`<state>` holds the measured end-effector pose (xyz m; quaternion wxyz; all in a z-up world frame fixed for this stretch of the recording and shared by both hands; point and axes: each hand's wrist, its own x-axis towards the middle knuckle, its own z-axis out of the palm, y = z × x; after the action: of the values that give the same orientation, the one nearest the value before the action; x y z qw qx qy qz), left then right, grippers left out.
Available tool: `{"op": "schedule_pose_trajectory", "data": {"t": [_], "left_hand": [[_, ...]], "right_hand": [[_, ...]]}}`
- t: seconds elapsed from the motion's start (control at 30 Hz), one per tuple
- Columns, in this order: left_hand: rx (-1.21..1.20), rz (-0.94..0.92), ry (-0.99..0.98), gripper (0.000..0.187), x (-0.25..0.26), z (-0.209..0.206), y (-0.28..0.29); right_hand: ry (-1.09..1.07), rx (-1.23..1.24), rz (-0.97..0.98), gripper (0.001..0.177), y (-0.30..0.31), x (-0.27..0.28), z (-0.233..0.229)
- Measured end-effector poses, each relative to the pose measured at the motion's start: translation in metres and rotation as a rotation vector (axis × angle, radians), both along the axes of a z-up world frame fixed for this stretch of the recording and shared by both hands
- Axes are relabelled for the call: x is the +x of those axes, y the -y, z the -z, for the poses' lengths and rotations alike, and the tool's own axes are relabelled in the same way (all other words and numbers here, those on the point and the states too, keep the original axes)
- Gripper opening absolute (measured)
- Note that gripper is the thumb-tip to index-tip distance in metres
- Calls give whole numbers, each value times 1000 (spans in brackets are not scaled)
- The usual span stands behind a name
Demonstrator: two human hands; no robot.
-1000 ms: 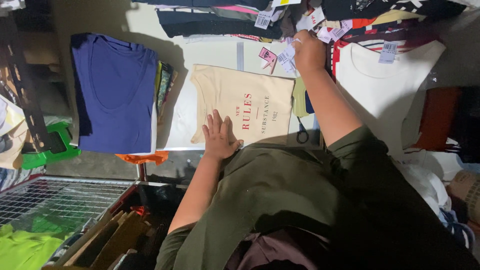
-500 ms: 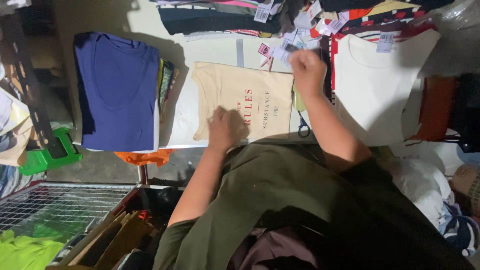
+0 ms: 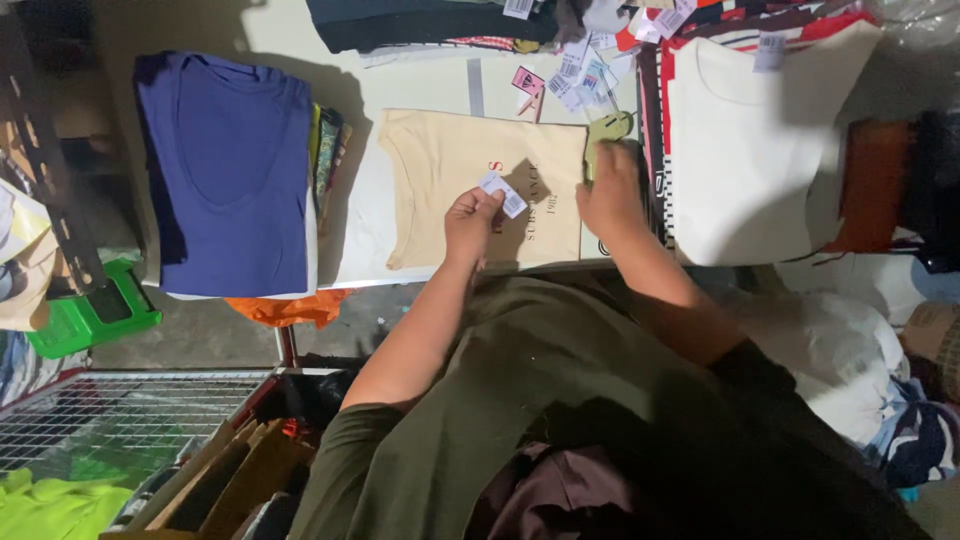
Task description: Tagging various items of clothing using a tagging gun on a work table.
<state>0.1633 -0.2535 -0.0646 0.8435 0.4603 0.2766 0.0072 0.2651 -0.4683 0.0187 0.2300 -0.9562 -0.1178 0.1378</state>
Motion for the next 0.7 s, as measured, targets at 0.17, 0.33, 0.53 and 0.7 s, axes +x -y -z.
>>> {"op": "schedule_pose_trajectory", "data": {"t": [0.17,0.33,0.53,0.7], "left_hand": [[15,-15,-167,11,-2,-40,-10],[7,-10,-144,18,-18,-36,-23],[7,-70,-178,20,-34,-20,-38],[27,-188,-71,17,-44,-16,-49]], "right_hand": [[-55,-79,102,103,10,13,29],[-153,-131,176,105,4,20,20],[7,-130,142,102,11,27,21],[72,119,196,73,15,35,5]]}}
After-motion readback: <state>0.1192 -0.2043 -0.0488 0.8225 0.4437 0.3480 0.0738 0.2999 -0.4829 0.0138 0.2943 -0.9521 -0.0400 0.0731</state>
